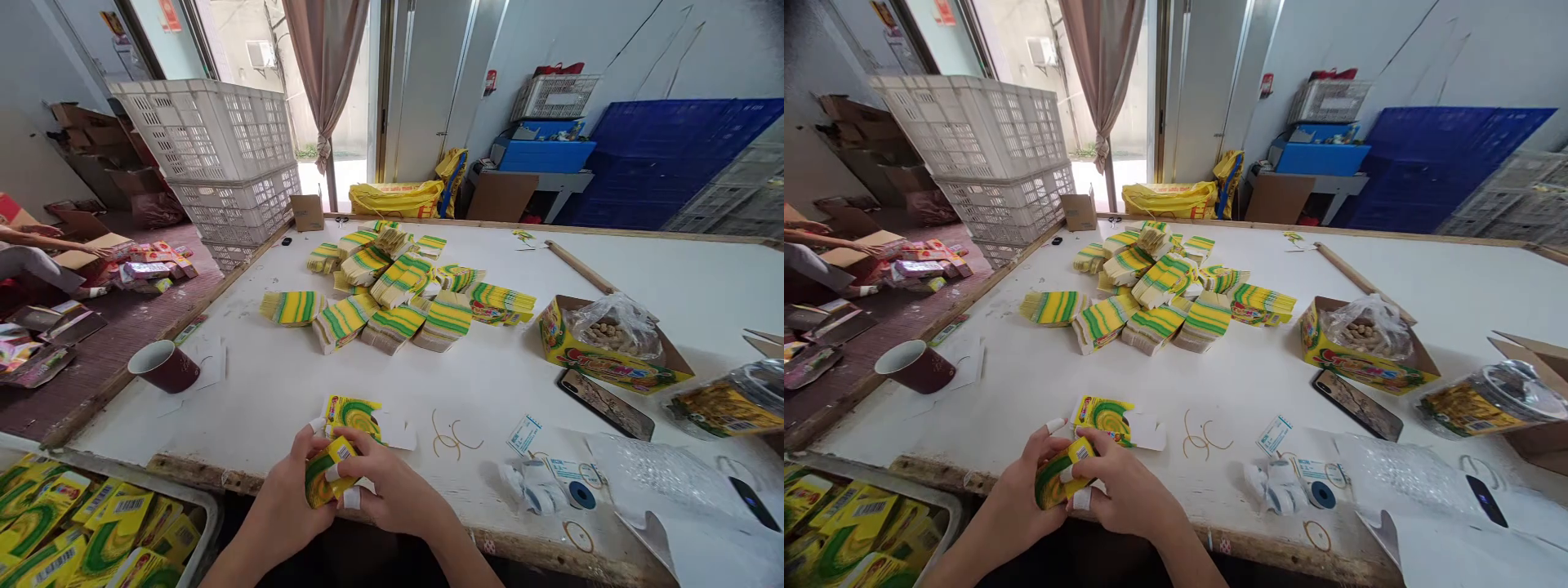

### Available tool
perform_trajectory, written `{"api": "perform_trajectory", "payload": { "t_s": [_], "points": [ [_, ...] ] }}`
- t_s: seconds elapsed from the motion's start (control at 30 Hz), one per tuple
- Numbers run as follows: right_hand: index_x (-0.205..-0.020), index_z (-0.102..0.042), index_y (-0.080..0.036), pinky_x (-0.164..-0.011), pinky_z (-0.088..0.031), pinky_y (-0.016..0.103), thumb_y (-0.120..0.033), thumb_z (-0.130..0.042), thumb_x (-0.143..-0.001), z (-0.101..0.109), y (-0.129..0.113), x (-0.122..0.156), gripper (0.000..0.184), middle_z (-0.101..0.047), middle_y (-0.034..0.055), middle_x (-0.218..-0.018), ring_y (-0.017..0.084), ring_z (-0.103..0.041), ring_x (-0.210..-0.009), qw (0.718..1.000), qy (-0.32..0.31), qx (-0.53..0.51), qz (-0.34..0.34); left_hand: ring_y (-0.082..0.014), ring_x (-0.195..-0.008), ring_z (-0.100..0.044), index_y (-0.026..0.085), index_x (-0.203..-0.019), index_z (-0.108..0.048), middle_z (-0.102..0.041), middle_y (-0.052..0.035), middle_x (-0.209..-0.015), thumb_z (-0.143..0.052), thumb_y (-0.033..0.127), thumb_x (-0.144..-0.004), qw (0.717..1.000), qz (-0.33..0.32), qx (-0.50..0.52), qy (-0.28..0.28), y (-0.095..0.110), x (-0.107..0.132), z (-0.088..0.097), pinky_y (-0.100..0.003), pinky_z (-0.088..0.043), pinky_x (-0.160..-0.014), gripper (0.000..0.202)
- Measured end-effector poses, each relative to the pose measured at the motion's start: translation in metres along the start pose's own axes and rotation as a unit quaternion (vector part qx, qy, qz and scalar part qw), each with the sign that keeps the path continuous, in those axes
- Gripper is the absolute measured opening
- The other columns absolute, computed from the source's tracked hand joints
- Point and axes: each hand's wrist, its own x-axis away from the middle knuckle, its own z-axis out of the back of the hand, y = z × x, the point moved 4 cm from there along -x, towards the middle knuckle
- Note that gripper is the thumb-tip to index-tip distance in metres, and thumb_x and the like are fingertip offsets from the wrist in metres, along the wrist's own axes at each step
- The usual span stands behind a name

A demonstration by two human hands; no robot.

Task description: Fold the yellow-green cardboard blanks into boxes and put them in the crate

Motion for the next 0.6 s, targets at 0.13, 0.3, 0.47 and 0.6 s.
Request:
{"api": "perform_trajectory", "payload": {
  "t_s": [0.13, 0.3, 0.47, 0.6],
  "points": [
    [-0.113, -0.062, -0.019, -0.115, -0.030, 0.042, 0.003, -0.050, -0.072, -0.007, 0.002, 0.002, 0.048, -0.032, 0.0141, -0.154, 0.022, -0.027, -0.145, 0.999, 0.038, -0.008, -0.013, -0.0259, -0.106, -0.066, 0.026, -0.124, -0.023, -0.063, -0.0112, -0.120, -0.059, 0.020, -0.065, 1.000, 0.015, -0.006, 0.018, 0.001, 0.000, 0.000, -0.045, -0.055, -0.088, 0.069],
    [-0.116, -0.061, -0.019, -0.114, -0.033, 0.044, -0.008, -0.044, -0.085, -0.018, 0.003, 0.005, 0.037, -0.036, 0.0140, -0.151, 0.023, -0.029, -0.144, 0.998, 0.036, -0.039, -0.022, -0.0259, -0.103, -0.067, 0.024, -0.126, -0.024, -0.064, -0.0109, -0.119, -0.062, 0.023, -0.066, 1.000, 0.024, -0.011, 0.001, 0.006, 0.000, -0.005, -0.045, -0.055, -0.088, 0.071],
    [-0.137, -0.042, -0.020, -0.107, -0.042, 0.042, -0.017, -0.057, -0.081, -0.015, 0.020, 0.003, 0.058, -0.044, 0.0144, -0.144, 0.024, -0.043, -0.134, 0.987, 0.157, -0.020, -0.041, -0.0248, -0.101, -0.066, 0.023, -0.125, -0.034, -0.065, -0.0088, -0.114, -0.060, 0.028, -0.070, 0.998, 0.026, -0.038, 0.041, 0.003, 0.002, 0.012, -0.041, -0.055, -0.087, 0.061],
    [-0.122, -0.053, -0.016, -0.092, -0.049, 0.045, -0.014, -0.056, -0.079, -0.004, 0.053, 0.007, 0.043, -0.063, 0.0125, -0.113, 0.027, -0.059, -0.105, 0.948, 0.262, 0.110, -0.140, -0.0331, -0.105, -0.062, 0.018, -0.115, -0.048, -0.062, -0.0150, -0.113, -0.052, 0.045, -0.079, 0.967, 0.109, -0.192, 0.129, -0.036, 0.027, 0.078, -0.050, -0.049, -0.093, 0.046]
  ]
}}
